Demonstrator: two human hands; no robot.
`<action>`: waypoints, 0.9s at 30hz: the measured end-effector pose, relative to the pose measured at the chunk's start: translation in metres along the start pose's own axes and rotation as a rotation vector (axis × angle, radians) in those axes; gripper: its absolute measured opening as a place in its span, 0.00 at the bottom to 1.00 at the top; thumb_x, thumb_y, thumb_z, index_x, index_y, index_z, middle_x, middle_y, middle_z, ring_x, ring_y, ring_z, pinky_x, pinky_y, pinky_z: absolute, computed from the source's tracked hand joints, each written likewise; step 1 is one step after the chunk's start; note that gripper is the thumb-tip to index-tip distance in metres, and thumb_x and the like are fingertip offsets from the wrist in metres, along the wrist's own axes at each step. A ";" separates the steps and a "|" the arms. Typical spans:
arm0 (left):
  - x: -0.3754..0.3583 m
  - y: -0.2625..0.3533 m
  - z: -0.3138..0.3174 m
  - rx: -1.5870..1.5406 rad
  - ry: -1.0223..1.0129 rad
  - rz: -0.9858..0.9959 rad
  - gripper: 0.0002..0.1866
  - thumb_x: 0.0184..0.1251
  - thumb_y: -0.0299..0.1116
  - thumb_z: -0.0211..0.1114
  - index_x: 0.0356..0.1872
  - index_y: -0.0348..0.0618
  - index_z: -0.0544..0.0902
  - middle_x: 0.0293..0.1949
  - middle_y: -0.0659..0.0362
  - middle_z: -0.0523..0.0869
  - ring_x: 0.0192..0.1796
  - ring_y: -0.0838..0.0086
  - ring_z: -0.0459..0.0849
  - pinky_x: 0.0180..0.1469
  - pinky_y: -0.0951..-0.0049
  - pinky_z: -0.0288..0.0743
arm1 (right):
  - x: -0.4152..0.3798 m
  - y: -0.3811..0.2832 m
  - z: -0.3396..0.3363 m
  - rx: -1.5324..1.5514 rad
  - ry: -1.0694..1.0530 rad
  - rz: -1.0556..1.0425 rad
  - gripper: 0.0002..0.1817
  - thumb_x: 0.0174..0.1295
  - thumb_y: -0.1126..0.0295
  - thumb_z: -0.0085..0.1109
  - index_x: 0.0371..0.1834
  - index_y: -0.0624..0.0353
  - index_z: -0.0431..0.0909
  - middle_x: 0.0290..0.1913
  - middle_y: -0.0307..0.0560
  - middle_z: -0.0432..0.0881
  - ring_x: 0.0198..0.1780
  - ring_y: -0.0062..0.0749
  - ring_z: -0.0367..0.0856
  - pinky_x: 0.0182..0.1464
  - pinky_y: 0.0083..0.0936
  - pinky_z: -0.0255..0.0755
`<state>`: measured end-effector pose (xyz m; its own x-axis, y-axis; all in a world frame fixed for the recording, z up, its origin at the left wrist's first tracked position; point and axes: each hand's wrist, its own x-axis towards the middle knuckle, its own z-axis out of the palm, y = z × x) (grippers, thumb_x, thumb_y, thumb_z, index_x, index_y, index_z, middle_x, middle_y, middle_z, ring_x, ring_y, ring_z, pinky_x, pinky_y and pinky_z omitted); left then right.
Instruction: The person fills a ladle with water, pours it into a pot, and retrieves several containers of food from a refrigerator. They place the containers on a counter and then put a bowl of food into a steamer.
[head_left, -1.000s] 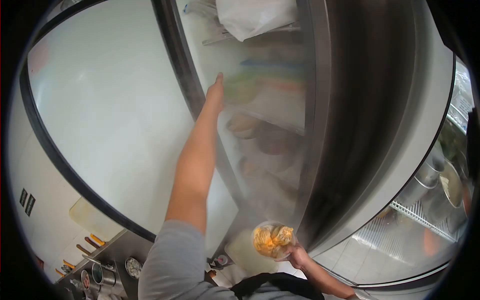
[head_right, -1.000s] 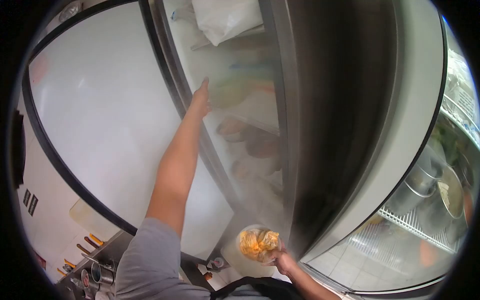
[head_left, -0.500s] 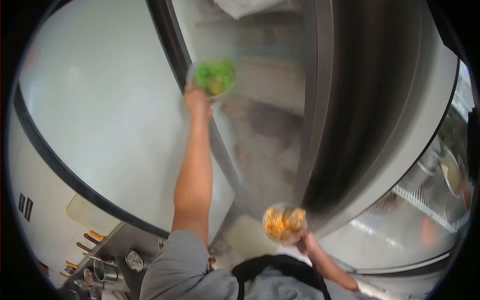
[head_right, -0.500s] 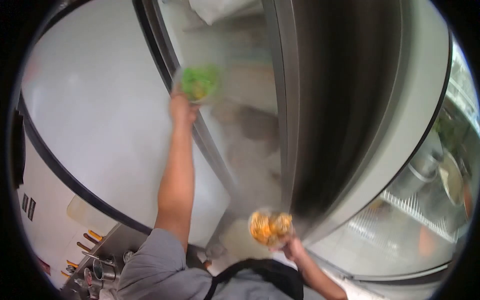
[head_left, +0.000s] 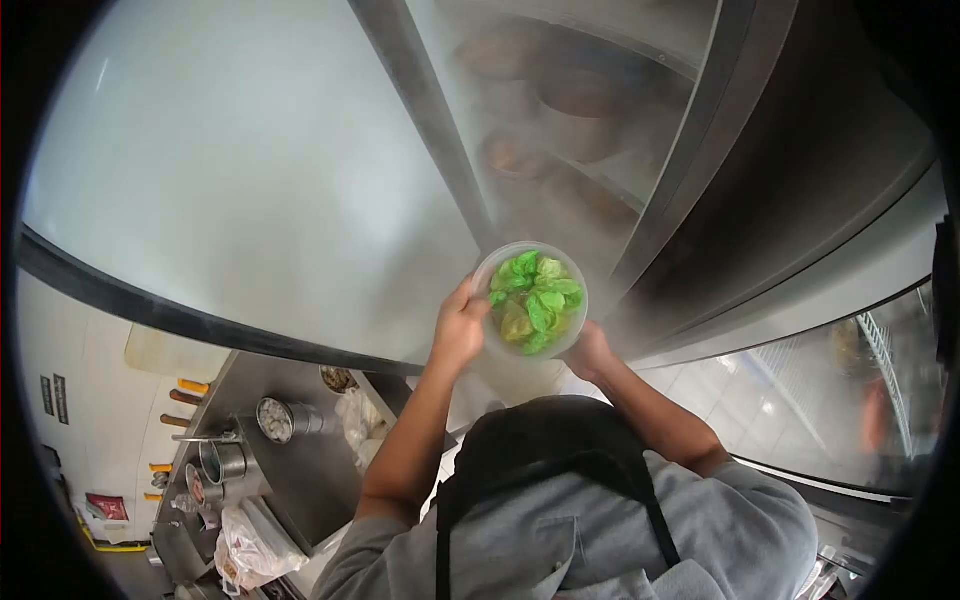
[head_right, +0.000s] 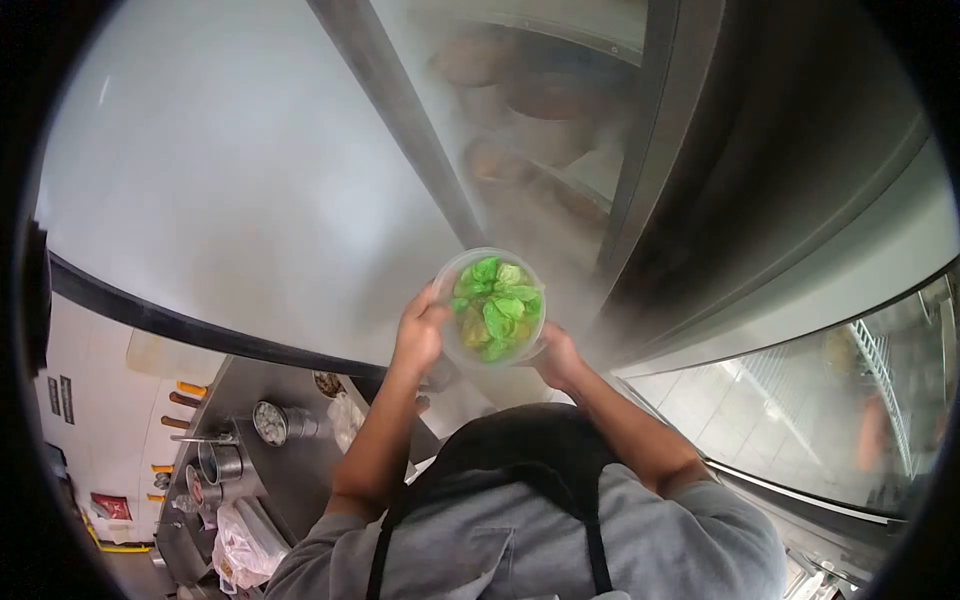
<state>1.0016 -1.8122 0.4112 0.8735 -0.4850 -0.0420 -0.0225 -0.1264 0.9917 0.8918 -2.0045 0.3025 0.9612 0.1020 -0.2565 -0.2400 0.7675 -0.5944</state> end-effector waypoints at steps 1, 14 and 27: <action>-0.003 -0.006 -0.001 -0.033 0.009 -0.018 0.25 0.61 0.25 0.51 0.62 0.38 0.74 0.62 0.52 0.76 0.64 0.67 0.71 0.66 0.70 0.60 | 0.000 0.002 -0.001 -0.018 -0.001 -0.007 0.38 0.57 0.59 0.48 0.73 0.53 0.52 0.67 0.52 0.65 0.68 0.48 0.63 0.66 0.60 0.57; -0.014 -0.076 0.006 -0.652 0.173 -0.118 0.29 0.58 0.23 0.51 0.65 0.38 0.70 0.61 0.52 0.75 0.64 0.65 0.71 0.68 0.67 0.60 | -0.023 -0.021 -0.030 -0.180 0.539 -0.062 0.39 0.53 0.67 0.48 0.72 0.48 0.51 0.63 0.52 0.66 0.63 0.46 0.68 0.64 0.48 0.65; -0.046 -0.108 0.013 -0.858 0.079 -0.273 0.25 0.71 0.42 0.55 0.63 0.37 0.71 0.57 0.55 0.79 0.59 0.70 0.77 0.63 0.66 0.69 | -0.039 -0.057 0.039 -0.988 0.110 -0.029 0.25 0.55 0.71 0.50 0.57 0.67 0.70 0.50 0.53 0.77 0.50 0.36 0.75 0.51 0.30 0.71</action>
<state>0.9571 -1.7875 0.3042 0.8270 -0.4678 -0.3118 0.5330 0.4757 0.6997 0.8733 -2.0276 0.3765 0.9625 -0.0060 -0.2712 -0.2703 -0.1082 -0.9567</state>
